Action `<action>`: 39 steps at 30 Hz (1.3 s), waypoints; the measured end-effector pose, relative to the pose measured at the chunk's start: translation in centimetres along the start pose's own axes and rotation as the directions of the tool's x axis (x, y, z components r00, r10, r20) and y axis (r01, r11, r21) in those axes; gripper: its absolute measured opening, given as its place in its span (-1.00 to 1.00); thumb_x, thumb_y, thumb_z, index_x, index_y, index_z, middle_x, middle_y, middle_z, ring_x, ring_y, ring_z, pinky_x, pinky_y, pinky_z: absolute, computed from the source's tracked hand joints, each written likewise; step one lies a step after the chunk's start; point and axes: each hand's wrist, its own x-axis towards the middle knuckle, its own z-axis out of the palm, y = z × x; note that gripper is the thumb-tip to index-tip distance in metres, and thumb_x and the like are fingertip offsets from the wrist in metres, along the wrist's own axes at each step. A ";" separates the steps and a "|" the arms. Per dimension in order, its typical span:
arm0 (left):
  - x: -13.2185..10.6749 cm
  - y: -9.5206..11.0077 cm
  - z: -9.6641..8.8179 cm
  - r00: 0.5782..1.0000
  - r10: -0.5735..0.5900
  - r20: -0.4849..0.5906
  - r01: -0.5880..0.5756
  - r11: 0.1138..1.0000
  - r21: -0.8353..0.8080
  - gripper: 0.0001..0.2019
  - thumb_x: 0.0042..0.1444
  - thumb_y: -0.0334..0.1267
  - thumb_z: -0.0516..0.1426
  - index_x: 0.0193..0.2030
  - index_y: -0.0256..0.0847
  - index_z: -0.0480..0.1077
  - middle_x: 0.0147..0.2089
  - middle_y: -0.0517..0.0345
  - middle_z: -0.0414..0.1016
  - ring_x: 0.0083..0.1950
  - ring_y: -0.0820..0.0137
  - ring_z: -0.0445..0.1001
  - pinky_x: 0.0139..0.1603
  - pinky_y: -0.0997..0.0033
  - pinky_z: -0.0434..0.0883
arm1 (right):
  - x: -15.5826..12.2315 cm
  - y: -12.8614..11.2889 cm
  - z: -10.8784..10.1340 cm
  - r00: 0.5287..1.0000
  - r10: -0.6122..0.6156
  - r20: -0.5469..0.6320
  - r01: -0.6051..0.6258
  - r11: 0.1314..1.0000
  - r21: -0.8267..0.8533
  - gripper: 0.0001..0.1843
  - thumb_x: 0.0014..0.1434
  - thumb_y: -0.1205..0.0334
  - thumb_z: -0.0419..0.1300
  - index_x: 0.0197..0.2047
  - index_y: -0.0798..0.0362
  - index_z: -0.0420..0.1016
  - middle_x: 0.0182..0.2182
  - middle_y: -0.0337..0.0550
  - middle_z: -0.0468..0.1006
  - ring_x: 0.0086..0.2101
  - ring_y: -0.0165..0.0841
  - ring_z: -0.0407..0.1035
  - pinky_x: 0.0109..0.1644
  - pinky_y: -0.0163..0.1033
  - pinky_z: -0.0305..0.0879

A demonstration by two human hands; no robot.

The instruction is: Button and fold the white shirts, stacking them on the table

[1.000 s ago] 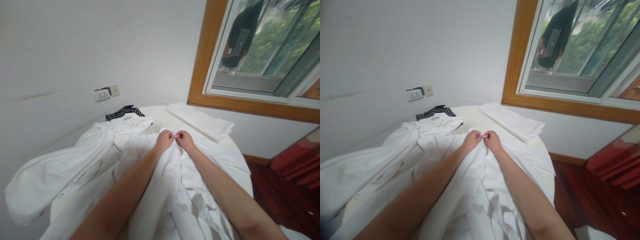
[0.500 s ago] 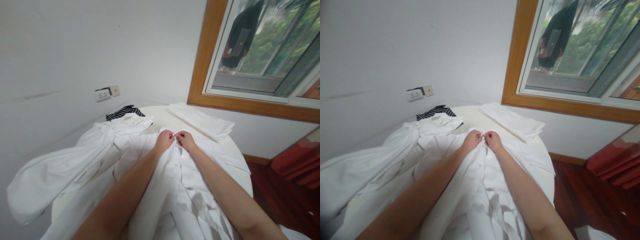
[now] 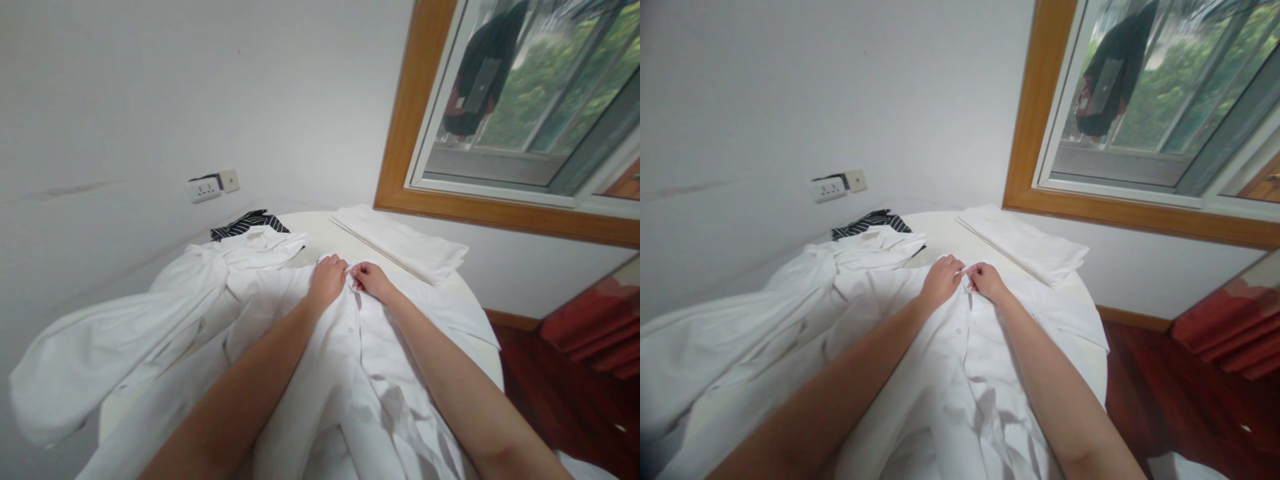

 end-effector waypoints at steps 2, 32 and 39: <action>0.0 0.1 -0.3 0.999 -0.040 -0.018 0.040 0.999 -0.002 -0.86 0.22 -0.29 0.04 -0.16 -0.18 0.41 -0.14 0.03 0.42 -0.06 0.25 0.36 0.01 0.25 0.30 | 0.0 -0.1 0.1 0.998 0.014 -0.055 -0.015 0.999 -0.032 -0.86 0.20 0.34 0.04 -0.39 0.06 0.35 -0.68 -0.34 0.40 -0.68 -0.48 0.30 -0.57 -0.40 0.26; 0.2 -1.0 -0.5 0.997 0.035 0.062 -0.041 0.994 0.106 -0.75 0.18 -0.14 0.12 -0.16 -0.29 0.46 -0.15 -0.04 0.48 -0.02 0.21 0.37 0.05 0.27 0.31 | -2.6 -1.9 0.3 0.940 -0.319 -0.120 0.171 0.745 -0.645 -0.67 0.10 0.41 0.02 -0.29 0.03 0.63 -0.23 -0.11 0.54 -0.13 -0.33 0.40 0.04 -0.31 0.26; 0.4 -0.1 -0.9 0.982 0.009 0.187 -0.062 0.959 0.277 -0.75 0.17 -0.45 -0.02 -0.29 -0.30 0.51 -0.27 -0.08 0.50 -0.12 0.21 0.42 -0.16 0.30 0.35 | -2.5 -1.9 0.2 0.963 -0.243 -0.114 0.115 0.757 -0.643 -0.63 0.11 0.43 0.01 -0.22 0.01 0.63 -0.17 -0.14 0.52 -0.11 -0.36 0.39 0.05 -0.35 0.22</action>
